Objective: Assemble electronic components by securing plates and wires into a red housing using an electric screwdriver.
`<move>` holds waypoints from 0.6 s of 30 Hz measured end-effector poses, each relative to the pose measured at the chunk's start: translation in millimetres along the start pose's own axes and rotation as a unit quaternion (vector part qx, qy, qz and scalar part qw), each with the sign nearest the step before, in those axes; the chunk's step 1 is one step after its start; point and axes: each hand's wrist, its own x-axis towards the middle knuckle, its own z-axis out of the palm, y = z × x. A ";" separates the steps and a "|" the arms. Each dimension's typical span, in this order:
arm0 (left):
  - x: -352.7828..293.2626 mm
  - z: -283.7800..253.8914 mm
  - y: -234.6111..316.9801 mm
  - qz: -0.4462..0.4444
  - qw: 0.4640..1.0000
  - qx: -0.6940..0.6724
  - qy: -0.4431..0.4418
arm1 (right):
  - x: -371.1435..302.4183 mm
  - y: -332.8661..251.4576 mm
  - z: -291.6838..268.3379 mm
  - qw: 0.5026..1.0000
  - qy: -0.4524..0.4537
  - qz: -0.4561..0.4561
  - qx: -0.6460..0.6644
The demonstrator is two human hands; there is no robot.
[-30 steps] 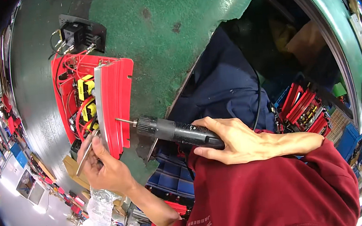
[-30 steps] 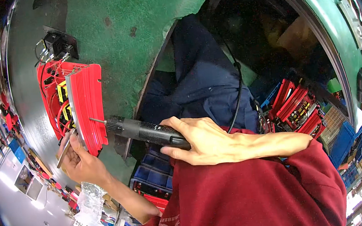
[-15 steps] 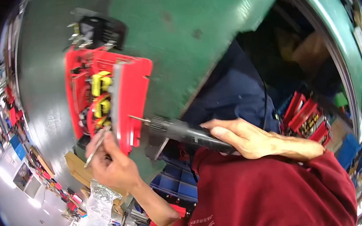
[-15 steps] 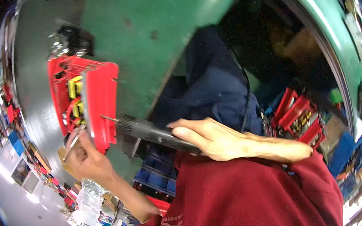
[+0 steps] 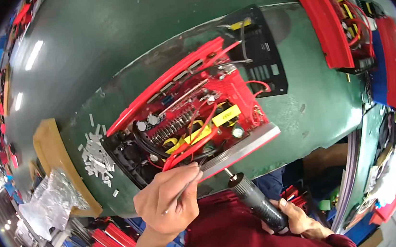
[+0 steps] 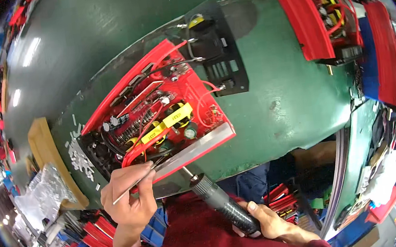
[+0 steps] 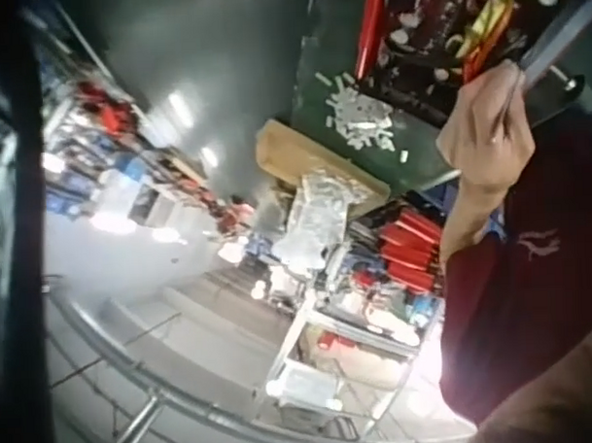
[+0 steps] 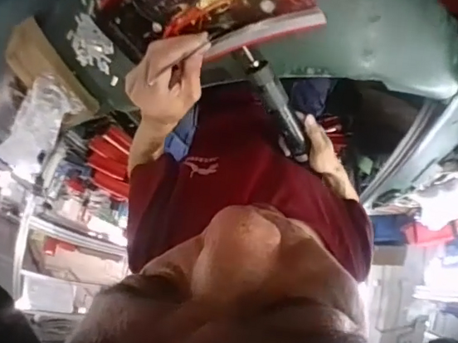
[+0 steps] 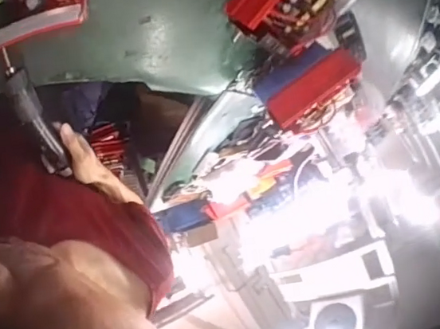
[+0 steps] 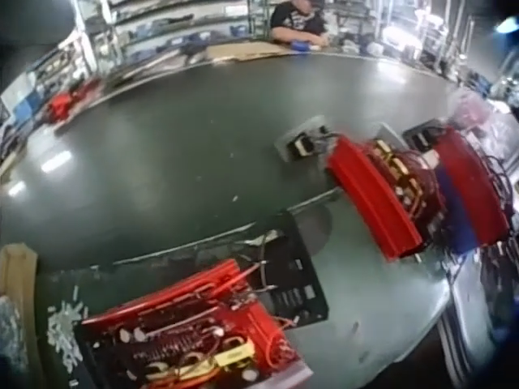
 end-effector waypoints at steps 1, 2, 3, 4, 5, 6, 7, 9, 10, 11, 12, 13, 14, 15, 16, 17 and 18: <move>-0.8 0.1 -2.7 0.002 1.000 -0.008 0.009 | -3.1 2.3 1.0 1.000 0.008 0.015 0.024; -1.1 -1.2 -4.2 -0.007 1.000 -0.010 0.009 | -5.5 0.8 1.2 0.999 0.005 0.023 0.043; -0.8 -3.4 -4.8 -0.006 1.000 -0.023 0.002 | -7.7 -0.7 1.3 0.998 0.001 0.030 0.062; -0.9 -5.3 -5.5 -0.003 0.999 -0.036 -0.004 | -8.5 -1.6 0.2 0.997 -0.014 0.050 0.060; -1.3 -4.2 -7.1 -0.006 0.999 -0.035 -0.005 | -7.2 -2.2 0.5 0.997 -0.014 0.053 0.060; -1.7 -3.2 -8.8 -0.001 0.999 -0.051 -0.011 | -5.9 -2.5 1.7 0.995 -0.020 0.048 0.086; -2.8 -3.9 -9.1 0.004 0.998 -0.063 -0.015 | -4.3 -2.7 2.5 0.993 -0.028 0.044 0.110; -2.2 -5.8 -3.8 -0.015 0.998 -0.058 -0.026 | -3.7 6.3 4.5 0.994 -0.015 0.029 0.107; -2.2 -5.3 -0.7 -0.031 0.997 -0.058 -0.038 | -3.6 10.7 5.7 0.994 0.002 0.012 0.105; -2.6 -2.8 -0.1 -0.028 0.998 -0.053 -0.032 | -2.5 10.6 7.1 0.994 0.000 0.012 0.106; -3.5 -3.8 -0.2 -0.028 0.998 -0.051 -0.032 | -0.9 9.3 8.5 0.998 0.023 0.001 0.053; -4.2 -4.0 -0.8 -0.021 0.998 -0.042 -0.034 | 0.1 8.6 9.4 0.999 0.047 -0.010 0.000; -4.6 -3.9 -1.3 -0.014 0.999 -0.034 -0.035 | 5.4 14.4 6.5 0.997 0.043 -0.032 -0.048; -4.7 -3.3 -1.8 -0.013 0.999 -0.035 -0.036 | 6.2 13.5 6.6 0.997 0.044 -0.032 -0.047; -4.6 -3.8 -1.5 -0.011 0.999 -0.029 -0.034 | 6.0 11.7 7.8 0.998 0.045 -0.028 -0.047; -4.4 -4.1 -1.4 -0.010 0.999 -0.023 -0.032 | 5.4 11.1 9.1 0.998 0.045 -0.023 -0.047; -4.6 -4.3 -2.8 -0.009 0.999 -0.025 -0.033 | 5.4 13.6 10.2 0.998 0.047 -0.023 -0.047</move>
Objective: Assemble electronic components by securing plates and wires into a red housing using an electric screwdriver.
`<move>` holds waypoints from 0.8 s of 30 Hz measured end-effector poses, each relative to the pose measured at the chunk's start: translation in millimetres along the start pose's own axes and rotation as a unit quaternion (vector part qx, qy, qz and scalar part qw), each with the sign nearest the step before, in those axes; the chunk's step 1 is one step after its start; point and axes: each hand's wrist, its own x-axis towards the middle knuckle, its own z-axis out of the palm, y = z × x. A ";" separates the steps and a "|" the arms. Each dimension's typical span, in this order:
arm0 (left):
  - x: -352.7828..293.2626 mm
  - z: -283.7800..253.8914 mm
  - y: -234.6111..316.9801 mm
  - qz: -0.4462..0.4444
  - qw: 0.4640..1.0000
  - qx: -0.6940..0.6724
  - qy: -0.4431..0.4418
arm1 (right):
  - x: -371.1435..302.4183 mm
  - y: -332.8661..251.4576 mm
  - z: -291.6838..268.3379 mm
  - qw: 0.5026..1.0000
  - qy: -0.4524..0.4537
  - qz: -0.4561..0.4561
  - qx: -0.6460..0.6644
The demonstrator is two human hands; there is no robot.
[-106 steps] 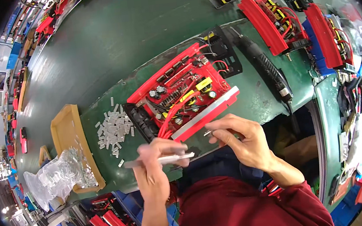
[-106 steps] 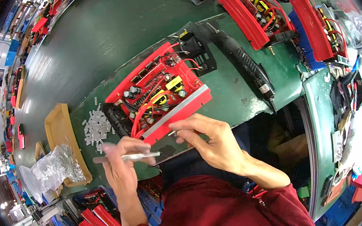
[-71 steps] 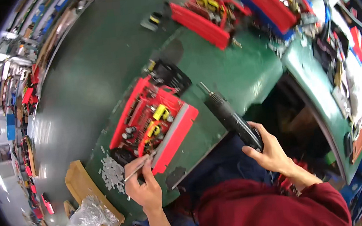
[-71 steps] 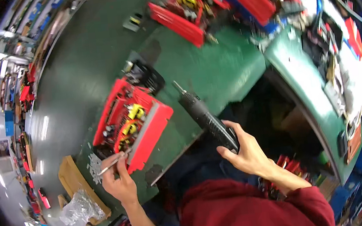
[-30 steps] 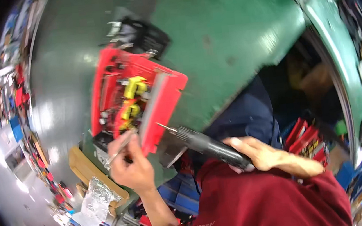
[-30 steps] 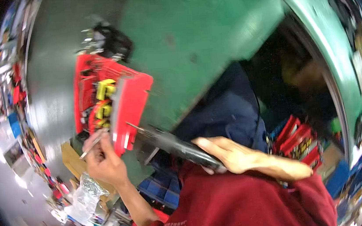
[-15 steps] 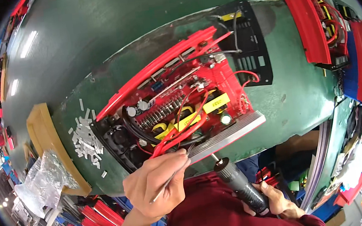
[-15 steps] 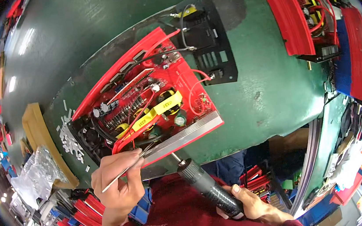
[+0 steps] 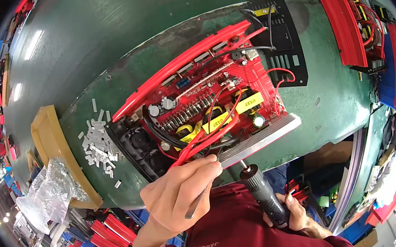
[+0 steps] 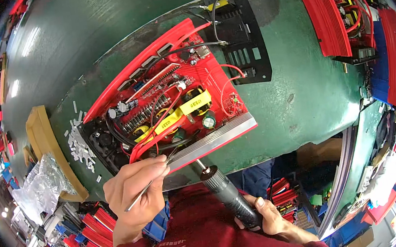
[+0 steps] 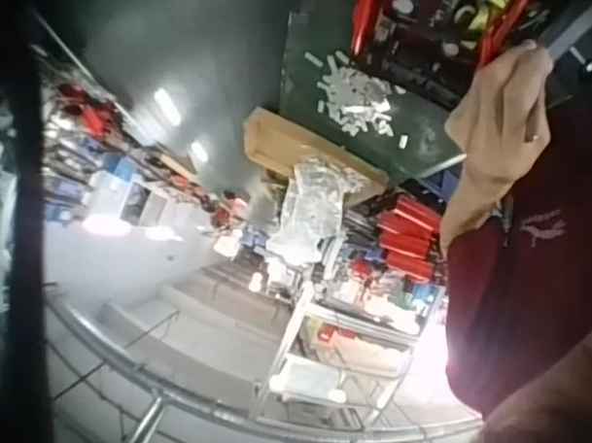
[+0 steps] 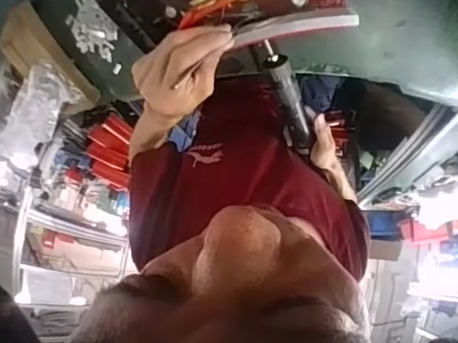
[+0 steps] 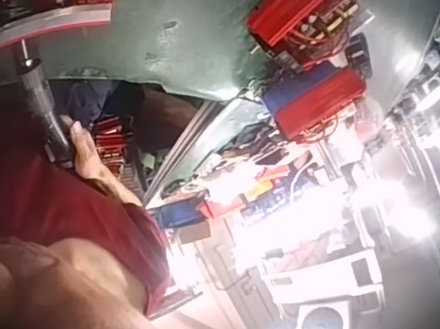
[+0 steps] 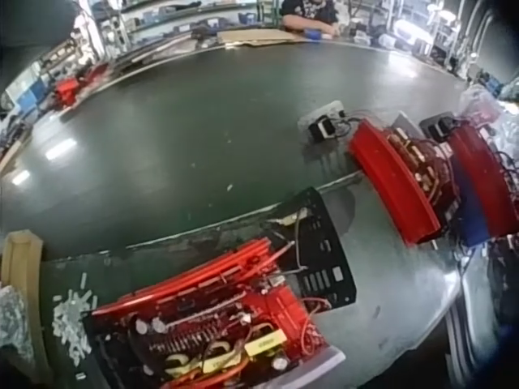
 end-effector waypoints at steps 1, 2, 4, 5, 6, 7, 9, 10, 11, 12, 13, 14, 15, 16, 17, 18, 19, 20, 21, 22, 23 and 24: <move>-0.2 1.0 -3.4 0.022 1.000 0.001 0.007 | 1.8 3.8 -0.2 1.000 0.002 -0.023 0.014; -0.4 1.8 -5.4 0.043 0.999 0.003 0.014 | 2.9 6.5 -0.7 0.999 0.004 -0.047 0.028; -0.4 1.4 -5.8 0.043 0.999 0.000 0.011 | 3.4 7.7 -1.0 0.999 0.003 -0.041 0.033; -0.4 0.7 -5.6 0.042 0.999 -0.001 0.008 | 4.0 8.4 -0.9 0.999 0.001 -0.036 0.038; -0.9 0.5 -5.3 0.043 0.999 0.000 0.007 | 4.5 11.9 -2.2 0.999 0.000 -0.037 0.039; -0.6 0.2 -5.4 0.044 0.999 0.003 0.005 | 5.9 16.1 -4.8 0.997 -0.016 -0.061 0.037; 0.8 -1.4 -2.5 0.046 0.999 0.009 0.002 | 6.9 16.5 -6.2 0.995 -0.034 -0.086 0.036; 1.8 -1.5 1.7 0.025 1.000 0.011 -0.004 | 6.6 14.3 -5.9 0.995 -0.036 -0.094 0.016; 2.3 -2.0 3.8 0.004 1.000 0.013 -0.009 | 7.0 12.8 -5.7 0.994 -0.037 -0.102 -0.004; 1.9 -2.4 2.9 0.005 1.000 0.016 -0.009 | 6.2 14.9 -4.8 0.996 -0.028 -0.080 0.019; 1.1 -1.2 1.5 0.013 1.000 0.007 -0.008 | 5.9 15.7 -4.4 0.996 -0.028 -0.082 0.018; 0.8 -0.7 0.7 0.021 1.000 -0.002 -0.008 | 6.0 16.3 -4.2 0.996 -0.026 -0.088 0.019; 0.6 -3.9 4.3 0.023 1.000 -0.001 -0.008 | 6.0 17.2 -4.0 0.995 -0.023 -0.094 0.019; 1.7 -11.9 12.9 -0.015 0.999 -0.051 0.003 | 6.0 17.2 -4.1 0.995 -0.027 -0.097 0.018; 2.1 -18.6 19.7 -0.052 0.993 -0.103 0.011 | 5.0 19.4 -2.9 0.995 -0.018 -0.100 0.010; 3.9 -24.1 24.6 -0.050 0.993 -0.103 0.012 | 4.9 20.4 -2.4 0.995 -0.010 -0.104 0.003; 5.8 -31.3 30.5 -0.025 0.999 -0.033 -0.004 | 5.3 16.0 0.9 0.994 -0.011 -0.105 0.002; 7.7 -37.3 35.3 -0.001 0.999 0.036 -0.019 | 5.9 9.3 6.6 0.995 0.006 -0.103 -0.007; 9.1 -40.5 38.0 0.024 0.994 0.106 -0.034 | 6.1 4.9 9.6 0.994 0.024 -0.102 -0.015; 11.9 -31.2 29.2 0.074 0.976 0.191 -0.069 | 6.9 9.7 7.7 0.994 0.028 -0.104 -0.017; 15.6 -23.4 26.2 0.061 0.973 0.199 -0.102 | 7.6 18.9 4.9 0.993 0.019 -0.115 -0.005; 18.4 -16.1 25.0 0.047 0.968 0.206 -0.135 | 8.4 23.5 2.5 0.992 0.011 -0.126 0.007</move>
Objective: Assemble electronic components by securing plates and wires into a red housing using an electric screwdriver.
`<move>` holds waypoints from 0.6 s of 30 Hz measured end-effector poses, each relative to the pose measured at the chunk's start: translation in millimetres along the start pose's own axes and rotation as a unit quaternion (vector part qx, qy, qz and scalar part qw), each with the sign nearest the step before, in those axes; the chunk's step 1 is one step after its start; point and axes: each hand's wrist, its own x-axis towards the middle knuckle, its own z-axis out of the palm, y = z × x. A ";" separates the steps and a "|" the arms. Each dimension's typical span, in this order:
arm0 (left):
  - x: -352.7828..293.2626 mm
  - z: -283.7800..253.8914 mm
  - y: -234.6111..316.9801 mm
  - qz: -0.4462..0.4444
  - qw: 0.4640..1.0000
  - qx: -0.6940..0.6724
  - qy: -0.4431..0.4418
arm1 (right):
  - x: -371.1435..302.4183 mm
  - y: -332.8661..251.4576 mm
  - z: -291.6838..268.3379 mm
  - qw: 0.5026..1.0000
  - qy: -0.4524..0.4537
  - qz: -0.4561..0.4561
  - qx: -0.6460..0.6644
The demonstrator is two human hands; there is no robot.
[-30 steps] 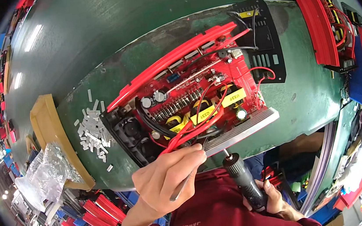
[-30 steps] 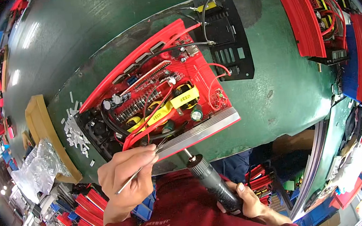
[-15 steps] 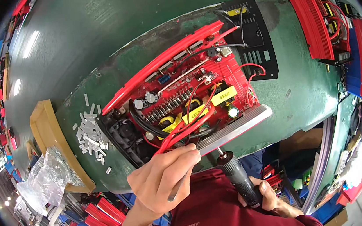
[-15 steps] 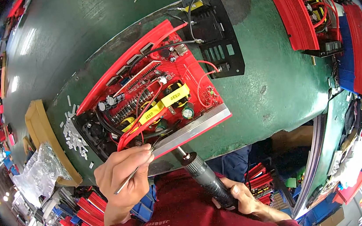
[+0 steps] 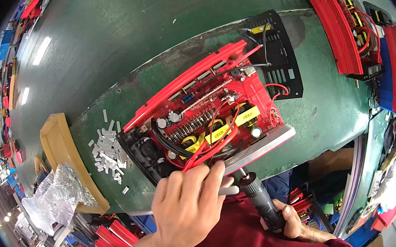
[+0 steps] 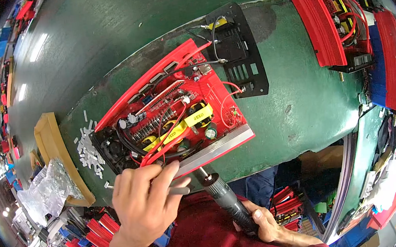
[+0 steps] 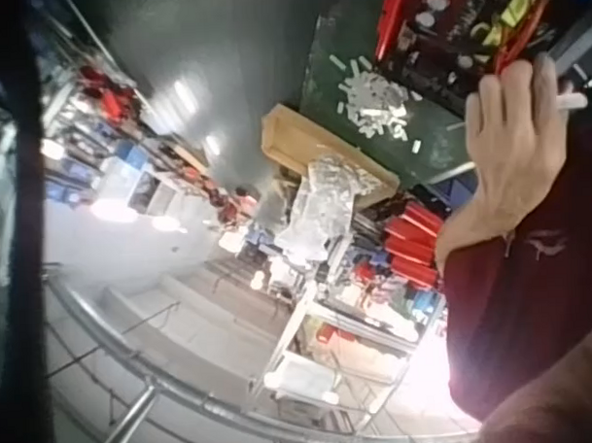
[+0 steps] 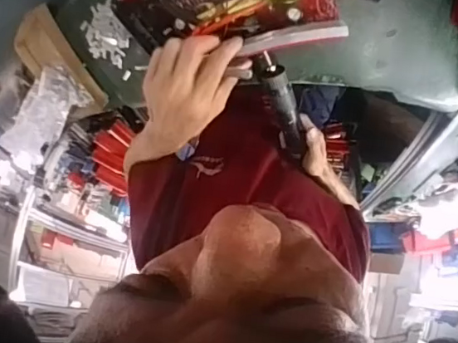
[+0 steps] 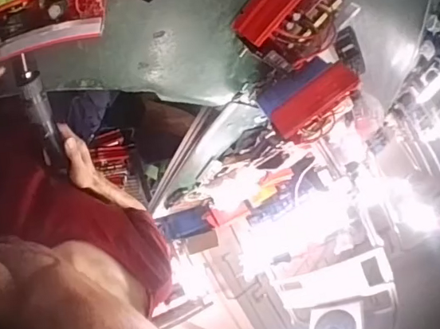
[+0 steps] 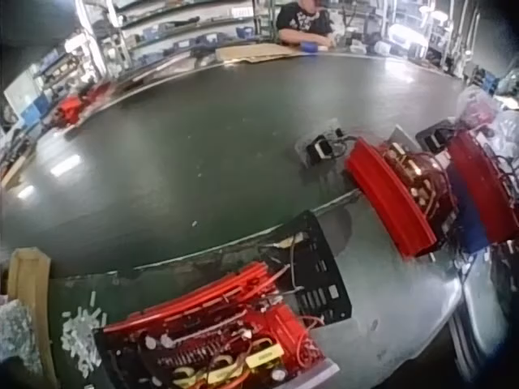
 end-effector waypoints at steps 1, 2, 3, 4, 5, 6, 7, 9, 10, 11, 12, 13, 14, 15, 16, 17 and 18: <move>1.0 3.0 1.9 0.007 1.000 0.024 -0.002 | -0.6 -0.4 0.1 1.000 -0.007 0.009 -0.023; 1.8 5.1 1.4 0.007 1.000 0.025 -0.003 | -0.4 -3.9 0.9 1.000 -0.007 0.008 -0.021; 2.8 7.0 0.6 0.015 0.999 0.034 -0.008 | 0.6 -9.4 1.9 1.000 -0.005 0.013 -0.023; 3.9 7.9 0.1 0.023 0.999 0.042 -0.014 | 1.2 -12.5 2.6 1.000 -0.003 0.019 -0.025; 4.4 7.8 0.2 0.023 0.999 0.042 -0.015 | 1.1 -10.4 2.8 1.000 -0.003 0.019 -0.024; 4.7 7.4 0.3 0.023 0.999 0.034 -0.017 | 0.9 -6.4 2.9 1.000 0.001 0.016 -0.025; 5.2 7.6 0.4 0.023 0.999 0.027 -0.019 | 1.6 -3.5 2.9 1.000 0.004 0.013 -0.025; 5.8 8.0 0.9 0.019 0.999 0.020 -0.029 | 5.1 -4.8 6.3 0.998 0.015 0.005 -0.054; 6.3 6.7 1.0 0.015 0.999 0.009 -0.035 | 5.5 -6.8 8.8 0.996 0.029 -0.003 -0.087; 6.5 6.2 1.4 0.013 0.999 0.011 -0.038 | 5.2 -2.3 9.9 0.996 0.026 -0.001 -0.085; 6.6 6.4 1.8 0.000 0.999 -0.007 -0.039 | 4.9 7.5 10.6 0.998 0.031 -0.003 -0.061; 6.5 5.7 1.8 -0.013 0.999 -0.023 -0.041 | 6.2 15.3 11.7 0.999 0.034 -0.005 -0.035; 6.8 5.2 1.5 -0.015 0.999 -0.019 -0.044 | 9.0 19.0 9.3 1.000 0.003 0.010 0.019; 6.6 6.4 1.9 -0.016 0.999 -0.028 -0.041 | 10.7 22.2 6.4 0.996 -0.027 0.025 0.076; 6.1 7.0 2.0 -0.017 0.998 -0.036 -0.039 | 12.4 21.3 6.5 0.989 -0.045 0.072 0.121; 4.9 7.0 2.1 -0.015 0.998 -0.032 -0.044 | 17.2 20.8 5.0 0.969 -0.106 0.110 0.192; 5.4 6.7 3.4 -0.027 0.998 -0.038 -0.036 | 21.8 19.6 3.0 0.940 -0.162 0.145 0.262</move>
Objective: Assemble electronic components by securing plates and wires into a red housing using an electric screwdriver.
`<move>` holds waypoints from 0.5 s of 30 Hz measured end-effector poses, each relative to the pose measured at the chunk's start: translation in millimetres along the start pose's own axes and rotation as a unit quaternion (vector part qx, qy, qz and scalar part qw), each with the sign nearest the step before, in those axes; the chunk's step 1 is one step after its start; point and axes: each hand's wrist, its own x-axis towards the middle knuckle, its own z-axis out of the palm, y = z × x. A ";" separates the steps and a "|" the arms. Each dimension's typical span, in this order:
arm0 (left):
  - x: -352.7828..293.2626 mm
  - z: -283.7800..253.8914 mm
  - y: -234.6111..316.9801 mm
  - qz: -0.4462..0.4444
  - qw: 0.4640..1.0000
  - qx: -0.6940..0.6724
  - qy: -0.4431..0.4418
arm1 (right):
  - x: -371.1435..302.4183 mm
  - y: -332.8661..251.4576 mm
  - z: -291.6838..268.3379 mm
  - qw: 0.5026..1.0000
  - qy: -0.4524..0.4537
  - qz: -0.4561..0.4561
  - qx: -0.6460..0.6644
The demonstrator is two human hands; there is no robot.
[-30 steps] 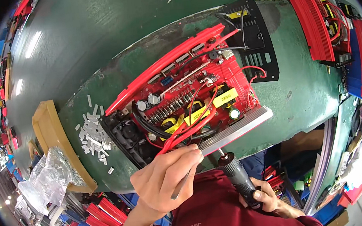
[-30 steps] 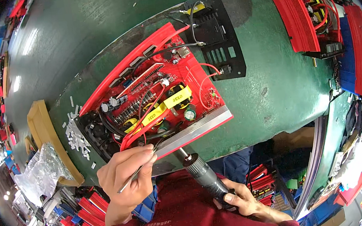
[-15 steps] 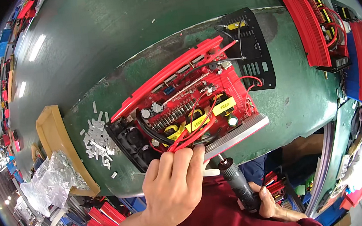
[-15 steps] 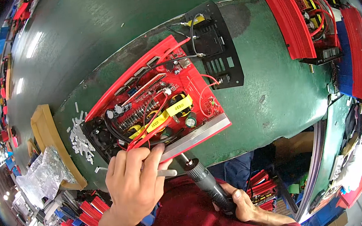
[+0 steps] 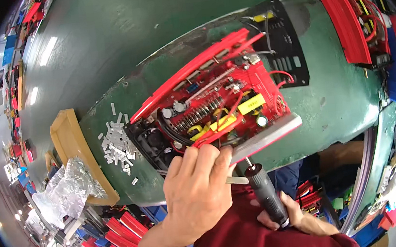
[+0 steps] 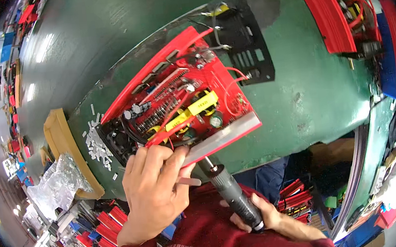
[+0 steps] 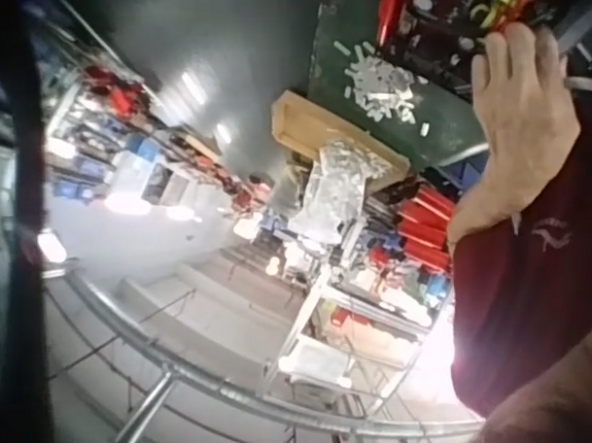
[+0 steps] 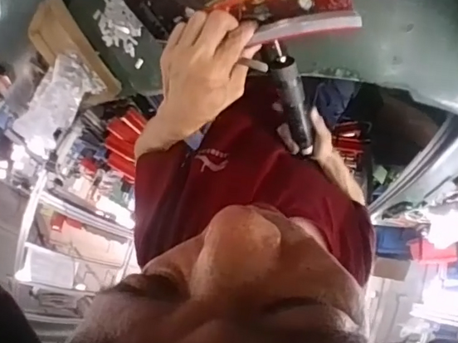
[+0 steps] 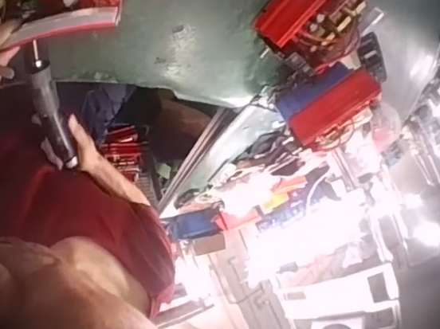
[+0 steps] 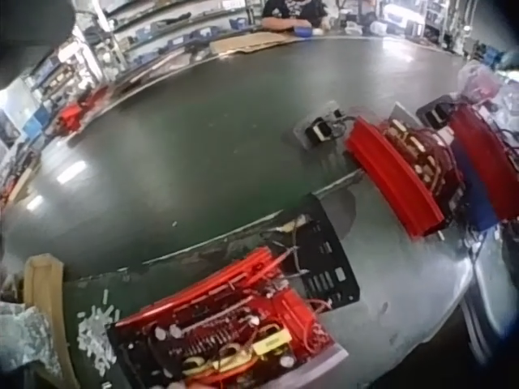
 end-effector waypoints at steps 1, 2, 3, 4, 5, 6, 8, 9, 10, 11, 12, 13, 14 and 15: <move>2.2 0.3 2.3 -0.007 1.000 -0.009 0.007 | 4.6 0.4 -5.4 0.996 -0.077 0.025 0.034; 5.1 -1.1 3.9 -0.004 1.000 -0.010 0.007 | 9.8 11.8 -13.1 0.983 -0.124 0.029 0.129; 9.1 -1.4 4.8 0.006 1.000 -0.012 0.006 | 12.5 21.1 -17.3 0.959 -0.173 0.029 0.221; 10.1 -4.3 4.7 0.012 1.000 -0.007 0.007 | 14.0 18.4 -11.5 0.960 -0.175 0.004 0.217; 8.8 -0.1 4.2 0.015 0.999 -0.008 0.029 | 11.0 12.2 -7.6 0.977 -0.139 -0.009 0.162; 10.0 -1.8 6.1 0.020 0.999 -0.013 0.036 | 7.1 7.2 -5.9 0.989 -0.100 -0.024 0.106; 10.3 -8.2 3.2 0.008 0.996 -0.053 0.072 | -7.8 -7.1 -3.5 0.985 0.045 -0.090 -0.144; 15.7 -14.5 -2.7 0.001 0.991 -0.010 0.132 | -21.0 -14.4 3.7 0.948 0.142 -0.110 -0.262; 29.5 -15.9 -11.5 -0.002 0.981 0.021 0.194 | -27.5 -6.9 -3.7 0.865 0.210 -0.212 -0.404; 45.7 -15.6 -24.2 -0.016 0.967 0.055 0.250 | -34.8 -10.3 -7.8 0.822 0.217 -0.244 -0.466; 56.9 -17.7 -35.5 -0.039 0.973 0.068 0.215 | -38.7 -17.7 -11.1 0.773 0.222 -0.275 -0.526; 60.0 -17.3 -41.4 -0.066 0.978 0.082 0.179 | -39.4 -17.6 -14.9 0.743 0.231 -0.321 -0.540; 59.2 -16.4 -42.3 -0.049 0.983 0.119 0.129 | -45.1 -20.1 -15.6 0.735 0.229 -0.330 -0.546; 57.9 -16.0 -43.4 -0.035 0.984 0.156 0.080 | -52.6 -24.1 -14.9 0.751 0.236 -0.279 -0.550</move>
